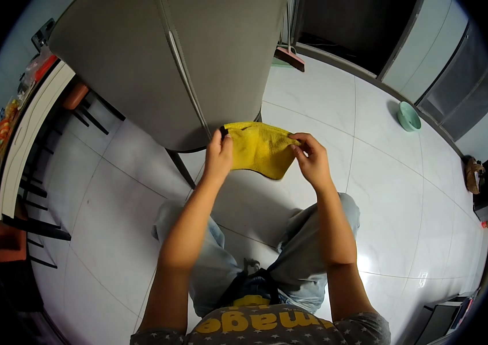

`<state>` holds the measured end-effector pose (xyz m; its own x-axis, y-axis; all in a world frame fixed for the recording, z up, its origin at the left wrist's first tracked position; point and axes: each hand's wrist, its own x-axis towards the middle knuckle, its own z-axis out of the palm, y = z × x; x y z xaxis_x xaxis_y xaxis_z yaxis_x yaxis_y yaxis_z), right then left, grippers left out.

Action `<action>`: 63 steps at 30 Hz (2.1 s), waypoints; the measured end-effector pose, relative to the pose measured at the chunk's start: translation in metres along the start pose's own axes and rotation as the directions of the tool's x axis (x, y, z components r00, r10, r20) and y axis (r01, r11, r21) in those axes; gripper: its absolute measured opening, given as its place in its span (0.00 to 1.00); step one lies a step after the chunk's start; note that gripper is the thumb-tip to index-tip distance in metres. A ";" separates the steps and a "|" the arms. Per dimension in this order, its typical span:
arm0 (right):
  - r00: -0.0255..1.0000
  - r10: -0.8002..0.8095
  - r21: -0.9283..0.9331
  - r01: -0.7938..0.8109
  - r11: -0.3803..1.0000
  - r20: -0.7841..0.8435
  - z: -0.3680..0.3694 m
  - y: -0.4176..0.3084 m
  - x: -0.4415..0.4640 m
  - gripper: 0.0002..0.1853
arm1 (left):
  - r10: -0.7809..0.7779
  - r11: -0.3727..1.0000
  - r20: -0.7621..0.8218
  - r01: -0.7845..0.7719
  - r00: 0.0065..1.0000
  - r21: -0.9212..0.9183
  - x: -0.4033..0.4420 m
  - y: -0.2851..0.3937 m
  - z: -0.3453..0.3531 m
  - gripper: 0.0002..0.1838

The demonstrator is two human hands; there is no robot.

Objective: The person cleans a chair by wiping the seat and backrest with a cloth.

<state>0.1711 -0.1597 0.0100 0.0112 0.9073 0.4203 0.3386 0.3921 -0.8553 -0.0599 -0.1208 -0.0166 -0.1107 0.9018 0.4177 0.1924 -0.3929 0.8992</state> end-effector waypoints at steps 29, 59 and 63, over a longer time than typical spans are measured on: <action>0.935 0.294 0.074 -0.284 0.956 -0.199 0.067 0.006 -0.006 0.22 | -0.424 0.829 0.233 0.479 0.875 -0.287 -0.036 -0.006 0.048 0.13; 0.991 0.067 -0.370 -0.104 0.923 -0.112 0.053 0.027 -0.010 0.23 | -0.469 0.589 0.280 0.533 0.838 -0.608 -0.004 0.000 0.025 0.23; 0.938 -0.309 -0.304 0.343 0.889 0.156 0.062 -0.001 -0.017 0.46 | -0.440 0.803 0.061 0.423 0.896 -0.420 -0.012 0.009 0.037 0.17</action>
<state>0.1122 -0.1666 -0.0149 -0.2410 0.7539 0.6112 0.5904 0.6137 -0.5242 -0.0202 -0.1288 -0.0182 -0.1241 0.9918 -0.0298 -0.3023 -0.0092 0.9532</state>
